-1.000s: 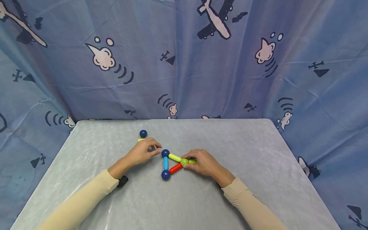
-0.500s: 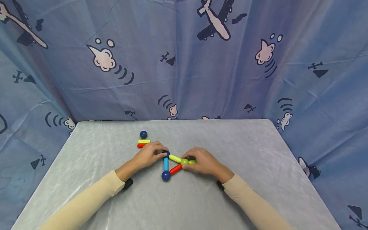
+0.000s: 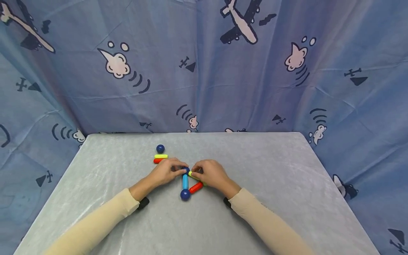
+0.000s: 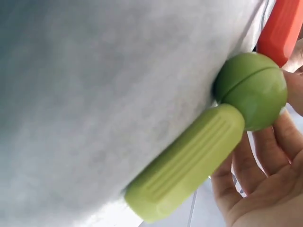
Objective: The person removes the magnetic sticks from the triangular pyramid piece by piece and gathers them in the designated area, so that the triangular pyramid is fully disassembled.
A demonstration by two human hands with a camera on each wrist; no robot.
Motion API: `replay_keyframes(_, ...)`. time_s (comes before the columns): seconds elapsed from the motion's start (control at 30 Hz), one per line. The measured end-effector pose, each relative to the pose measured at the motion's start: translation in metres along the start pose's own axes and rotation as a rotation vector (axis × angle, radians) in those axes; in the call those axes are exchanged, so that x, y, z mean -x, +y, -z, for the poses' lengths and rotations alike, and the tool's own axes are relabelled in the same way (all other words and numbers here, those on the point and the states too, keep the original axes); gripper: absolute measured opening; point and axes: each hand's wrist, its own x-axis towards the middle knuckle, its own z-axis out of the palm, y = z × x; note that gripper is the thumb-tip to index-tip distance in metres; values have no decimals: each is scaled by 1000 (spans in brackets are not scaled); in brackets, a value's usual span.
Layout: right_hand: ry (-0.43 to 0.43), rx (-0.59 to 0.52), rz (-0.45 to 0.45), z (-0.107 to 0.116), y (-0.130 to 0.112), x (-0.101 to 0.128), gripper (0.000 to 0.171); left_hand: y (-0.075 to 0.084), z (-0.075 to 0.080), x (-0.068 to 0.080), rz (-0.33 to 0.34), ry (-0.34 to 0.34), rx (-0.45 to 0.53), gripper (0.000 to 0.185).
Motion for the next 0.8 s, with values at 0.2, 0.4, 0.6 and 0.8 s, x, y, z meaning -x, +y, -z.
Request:
replay_keyframes(0.2,-1,6,-46,-2,-3,0,9,0,-2,0,1,-1,7,21)
replay_keyframes(0.4,-25,-4,-49,0,0,3,13,-1,-2,0,13,-19,11,23)
replay_keyframes(0.6,-97,-59,-24,21,14,25,30,0,-1,4,31,-15,-10,23)
replay_keyframes(0.8,-105,-29,18,30,31,47,33,-1,9,11,92,-8,-2,22)
